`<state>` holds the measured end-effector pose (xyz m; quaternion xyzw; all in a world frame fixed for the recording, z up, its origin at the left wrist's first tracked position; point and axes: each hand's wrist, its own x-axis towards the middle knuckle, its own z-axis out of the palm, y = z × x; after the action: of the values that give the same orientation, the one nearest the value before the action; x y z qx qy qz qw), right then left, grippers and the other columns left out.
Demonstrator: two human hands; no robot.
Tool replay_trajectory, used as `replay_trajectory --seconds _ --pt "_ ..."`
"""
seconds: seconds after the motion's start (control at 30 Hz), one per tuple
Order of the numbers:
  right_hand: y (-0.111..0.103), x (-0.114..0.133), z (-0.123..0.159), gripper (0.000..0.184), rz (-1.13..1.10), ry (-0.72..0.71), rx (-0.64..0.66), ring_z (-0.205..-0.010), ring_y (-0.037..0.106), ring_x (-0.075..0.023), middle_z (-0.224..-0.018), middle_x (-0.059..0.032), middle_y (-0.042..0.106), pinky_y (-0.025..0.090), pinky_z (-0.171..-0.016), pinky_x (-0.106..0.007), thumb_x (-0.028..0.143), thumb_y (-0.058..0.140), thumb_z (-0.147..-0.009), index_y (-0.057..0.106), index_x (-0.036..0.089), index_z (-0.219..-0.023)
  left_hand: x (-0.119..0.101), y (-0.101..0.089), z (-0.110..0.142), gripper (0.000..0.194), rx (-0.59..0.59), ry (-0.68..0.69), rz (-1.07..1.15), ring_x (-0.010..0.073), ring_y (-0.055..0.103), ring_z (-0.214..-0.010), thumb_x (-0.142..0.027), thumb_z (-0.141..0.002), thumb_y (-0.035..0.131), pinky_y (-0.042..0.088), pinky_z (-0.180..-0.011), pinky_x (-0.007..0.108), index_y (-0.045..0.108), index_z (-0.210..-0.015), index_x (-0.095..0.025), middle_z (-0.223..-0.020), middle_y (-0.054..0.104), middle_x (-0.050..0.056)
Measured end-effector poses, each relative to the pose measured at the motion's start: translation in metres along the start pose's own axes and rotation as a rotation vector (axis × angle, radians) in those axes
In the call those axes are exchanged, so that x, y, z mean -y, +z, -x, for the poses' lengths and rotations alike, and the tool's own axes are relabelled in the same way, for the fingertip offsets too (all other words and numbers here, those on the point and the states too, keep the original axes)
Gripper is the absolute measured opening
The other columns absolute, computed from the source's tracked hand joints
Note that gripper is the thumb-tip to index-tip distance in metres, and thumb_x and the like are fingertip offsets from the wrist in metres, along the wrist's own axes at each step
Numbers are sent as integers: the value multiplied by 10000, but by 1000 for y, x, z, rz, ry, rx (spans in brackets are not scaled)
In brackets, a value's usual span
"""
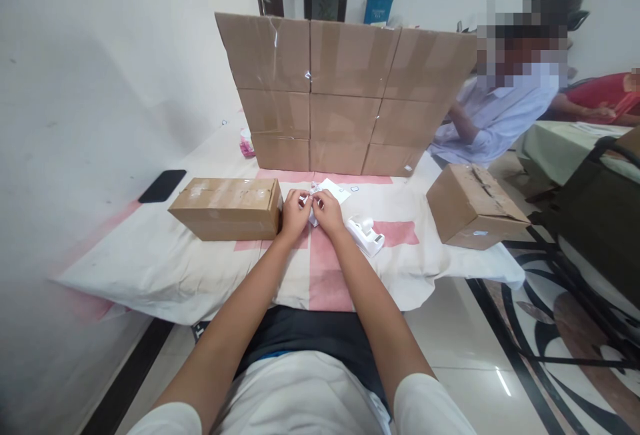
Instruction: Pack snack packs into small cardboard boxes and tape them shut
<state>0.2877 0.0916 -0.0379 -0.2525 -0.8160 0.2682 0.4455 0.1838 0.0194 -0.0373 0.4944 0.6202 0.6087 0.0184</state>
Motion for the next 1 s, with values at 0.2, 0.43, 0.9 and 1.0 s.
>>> replay_trajectory --seconds 0.2,0.43,0.9,1.0 --pt "0 0 0 160 -24 -22 -8 -698 561 -158 -880 -38 608 481 -711 -301 246 522 -881 675 200 -880 -1 -2 0 99 26 24 11 176 606 -848 -174 -930 544 486 -783 295 632 -917 -219 -985 609 51" --pt "1 -2 -1 119 -53 -16 -43 -674 552 -154 -850 -29 613 472 -681 -303 231 544 -858 658 206 -833 2 -2 -3 97 51 37 23 179 613 -879 -159 -932 556 499 -803 295 625 -899 -218 -960 619 42" --pt "2 1 -2 96 -105 29 -75 -653 538 -150 -776 -12 593 426 -615 -284 239 553 -809 607 205 -737 7 0 -4 128 121 0 -35 188 597 -912 -148 -953 503 469 -829 304 530 -858 -230 -946 608 36" --pt "2 0 -2 95 -111 33 -75 -661 541 -152 -775 -12 590 428 -623 -286 235 547 -803 602 206 -731 7 1 -4 142 133 -12 -57 196 587 -934 -144 -963 471 462 -846 313 500 -858 -236 -955 592 42"
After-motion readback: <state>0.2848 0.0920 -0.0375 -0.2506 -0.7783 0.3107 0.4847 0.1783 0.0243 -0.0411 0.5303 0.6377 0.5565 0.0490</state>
